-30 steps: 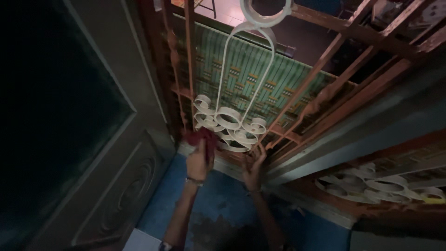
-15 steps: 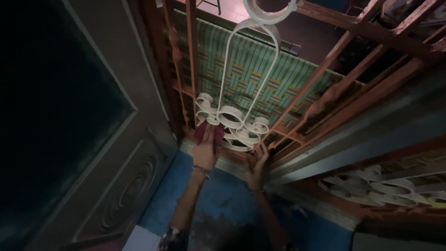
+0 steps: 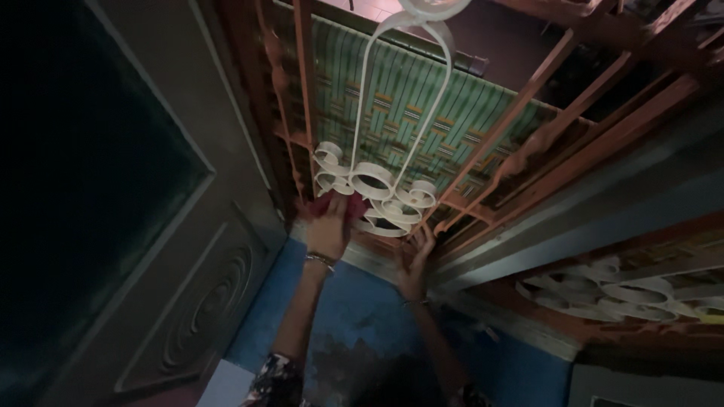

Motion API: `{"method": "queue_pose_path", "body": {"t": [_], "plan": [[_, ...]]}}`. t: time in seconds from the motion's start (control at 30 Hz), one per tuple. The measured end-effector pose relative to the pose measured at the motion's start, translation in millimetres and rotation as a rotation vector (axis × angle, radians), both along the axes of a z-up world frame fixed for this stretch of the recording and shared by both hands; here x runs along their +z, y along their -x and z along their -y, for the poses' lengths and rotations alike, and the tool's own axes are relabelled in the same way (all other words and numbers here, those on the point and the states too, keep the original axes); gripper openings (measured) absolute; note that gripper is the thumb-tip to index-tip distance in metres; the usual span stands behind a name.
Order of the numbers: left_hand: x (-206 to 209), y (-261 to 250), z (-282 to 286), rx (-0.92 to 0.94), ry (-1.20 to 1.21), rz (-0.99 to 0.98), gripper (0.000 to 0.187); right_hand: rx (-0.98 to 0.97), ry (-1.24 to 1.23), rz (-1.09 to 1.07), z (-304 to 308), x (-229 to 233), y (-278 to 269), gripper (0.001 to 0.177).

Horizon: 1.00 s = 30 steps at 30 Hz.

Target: The person wipes the surface of a metal security gate with a red cloth. They systematically clean the vertical bars and decorative scrollwork, moving from the upper sections down to the lower parts of the gate.

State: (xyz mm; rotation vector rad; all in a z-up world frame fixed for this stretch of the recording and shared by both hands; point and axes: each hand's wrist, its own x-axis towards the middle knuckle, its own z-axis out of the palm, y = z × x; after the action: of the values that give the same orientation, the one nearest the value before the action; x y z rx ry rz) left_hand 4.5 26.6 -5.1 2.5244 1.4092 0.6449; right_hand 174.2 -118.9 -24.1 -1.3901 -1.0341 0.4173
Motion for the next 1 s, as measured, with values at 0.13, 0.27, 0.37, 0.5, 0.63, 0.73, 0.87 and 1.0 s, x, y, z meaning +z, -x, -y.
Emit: {"method": "queue_pose_path", "body": {"t": [0.13, 0.27, 0.37, 0.5, 0.63, 0.73, 0.87, 1.0], "plan": [[-6.5, -10.0, 28.8, 0.053, 0.044, 0.243, 0.09, 0.002, -0.041, 0.069, 1.4, -2.3, 3.3, 0.073], [-40.5, -24.2, 116.6, 0.259, 0.255, 0.619, 0.077, 0.069, 0.002, -0.117, 1.9, 3.9, -5.1, 0.079], [-71.1, -28.7, 111.9, 0.303, 0.103, 0.843, 0.065, 0.075, 0.044, -0.105, 4.5, 2.7, -5.9, 0.078], [-84.9, -46.8, 68.2, 0.272, 0.125, 1.033, 0.062, 0.1, -0.011, -0.083, 6.1, -0.8, -9.0, 0.073], [-79.7, -49.8, 39.2, 0.11, 0.041, 0.785, 0.049, 0.063, 0.017, -0.081, 4.9, -3.0, -6.5, 0.073], [-77.4, -30.7, 28.4, 0.034, 0.041, 0.67, 0.048, 0.093, -0.053, -0.076, 0.6, -0.3, -4.3, 0.074], [-74.4, -27.4, 24.6, 0.171, 0.198, 0.65, 0.05, 0.042, 0.034, -0.138, 0.1, 1.3, -0.5, 0.071], [-67.2, -38.7, 31.3, 0.306, 0.563, 0.666, 0.051, 0.057, 0.014, -0.141, 2.0, -6.7, -2.8, 0.07]]}}
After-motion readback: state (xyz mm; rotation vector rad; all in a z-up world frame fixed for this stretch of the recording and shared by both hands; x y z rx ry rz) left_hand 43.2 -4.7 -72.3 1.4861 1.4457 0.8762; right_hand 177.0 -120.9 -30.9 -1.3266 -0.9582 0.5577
